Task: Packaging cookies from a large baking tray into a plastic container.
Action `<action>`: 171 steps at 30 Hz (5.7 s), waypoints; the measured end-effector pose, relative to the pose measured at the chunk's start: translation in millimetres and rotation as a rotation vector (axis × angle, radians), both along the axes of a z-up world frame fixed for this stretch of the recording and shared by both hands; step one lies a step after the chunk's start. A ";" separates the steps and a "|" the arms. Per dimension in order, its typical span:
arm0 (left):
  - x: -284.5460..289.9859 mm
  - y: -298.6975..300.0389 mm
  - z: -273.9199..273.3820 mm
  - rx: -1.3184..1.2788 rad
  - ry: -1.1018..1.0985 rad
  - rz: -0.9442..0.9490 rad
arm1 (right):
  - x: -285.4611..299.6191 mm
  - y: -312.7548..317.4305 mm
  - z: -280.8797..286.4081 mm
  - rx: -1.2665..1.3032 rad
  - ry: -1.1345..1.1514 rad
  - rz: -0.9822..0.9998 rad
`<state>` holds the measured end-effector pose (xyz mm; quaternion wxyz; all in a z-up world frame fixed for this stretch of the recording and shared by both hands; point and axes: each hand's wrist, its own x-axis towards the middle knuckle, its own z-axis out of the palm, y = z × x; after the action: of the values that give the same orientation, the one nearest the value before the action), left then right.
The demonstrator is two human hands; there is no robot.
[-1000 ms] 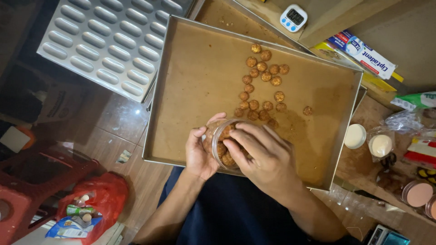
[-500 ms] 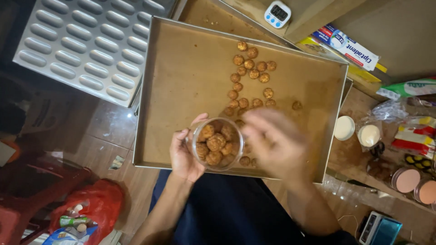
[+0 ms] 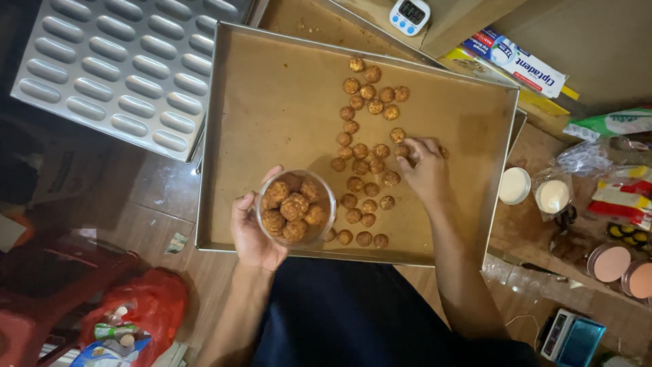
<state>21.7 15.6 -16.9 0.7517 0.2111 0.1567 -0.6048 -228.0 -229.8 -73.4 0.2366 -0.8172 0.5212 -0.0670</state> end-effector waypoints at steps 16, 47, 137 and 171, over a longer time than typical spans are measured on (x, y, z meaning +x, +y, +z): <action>10.5 -1.4 -8.0 0.006 -0.048 0.084 | 41.5 29.6 -35.8 -0.181 -0.064 0.279; 4.2 0.3 -7.5 -0.039 -0.012 0.067 | 86.3 71.1 -44.6 -0.208 -0.053 0.650; -8.7 1.1 -1.9 -0.308 0.116 -0.065 | 55.8 114.6 199.9 0.222 -0.835 -0.031; -16.4 0.4 -9.5 -0.198 0.070 -0.102 | 121.2 158.1 209.8 -0.335 -0.254 0.288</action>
<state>5.3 16.0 -26.3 0.7311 0.1223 0.1116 -0.6619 -106.8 -71.7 136.4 0.1686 -0.8959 0.3471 -0.2201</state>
